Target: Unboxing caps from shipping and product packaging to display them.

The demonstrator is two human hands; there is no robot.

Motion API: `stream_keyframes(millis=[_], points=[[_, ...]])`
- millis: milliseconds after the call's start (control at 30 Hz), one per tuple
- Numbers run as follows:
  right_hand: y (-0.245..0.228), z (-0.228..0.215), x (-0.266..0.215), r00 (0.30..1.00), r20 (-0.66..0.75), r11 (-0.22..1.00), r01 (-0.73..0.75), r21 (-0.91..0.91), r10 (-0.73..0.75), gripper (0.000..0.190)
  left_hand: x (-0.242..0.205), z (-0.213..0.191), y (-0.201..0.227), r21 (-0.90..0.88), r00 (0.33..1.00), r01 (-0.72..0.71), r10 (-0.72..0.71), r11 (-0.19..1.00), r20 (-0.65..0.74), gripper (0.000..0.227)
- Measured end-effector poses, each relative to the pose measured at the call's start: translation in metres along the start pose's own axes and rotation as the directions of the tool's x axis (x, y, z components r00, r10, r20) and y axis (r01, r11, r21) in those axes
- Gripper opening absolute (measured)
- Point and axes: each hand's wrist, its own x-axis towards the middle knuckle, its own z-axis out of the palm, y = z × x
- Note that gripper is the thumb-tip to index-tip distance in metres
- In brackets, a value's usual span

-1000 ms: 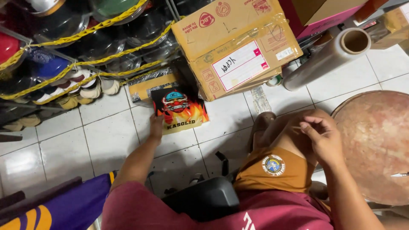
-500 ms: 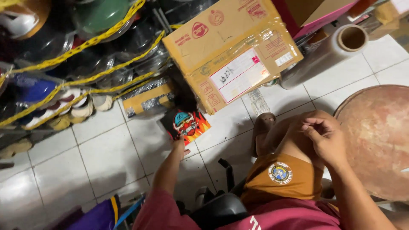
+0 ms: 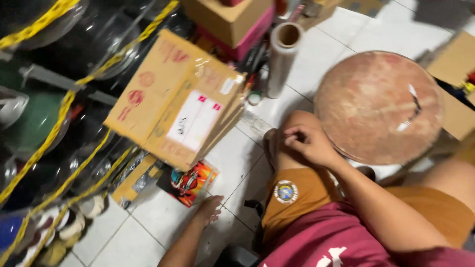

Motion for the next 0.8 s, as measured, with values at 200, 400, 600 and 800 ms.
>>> stream_keyframes(millis=[200, 400, 600, 800], points=[[-0.042, -0.001, -0.024, 0.987, 0.020, 0.982, 0.159, -0.097, -0.158, 0.027, -0.034, 0.077, 0.091, 0.400, 0.608, -0.778, 0.740, 0.484, 0.287, 0.047], [-0.069, -0.049, -0.070, 0.992, 0.075, 0.884, 0.126, -0.451, -0.103, 0.034, -0.186, 0.190, 0.234, 0.643, 0.392, -0.758, 0.864, 0.108, 0.317, 0.051], [-0.012, -0.098, -0.123, 0.983, -0.176, 0.940, -0.008, -0.342, -0.055, 0.037, -0.200, 0.307, 0.297, 0.548, 0.047, -0.740, 0.783, -0.390, 0.620, 0.047], [0.046, -0.129, -0.158, 0.890, -0.409, 0.959, -0.264, -0.103, 0.201, 0.034, -0.143, 0.390, 0.289, 0.746, 0.307, -0.528, 0.728, -0.405, 0.612, 0.075]])
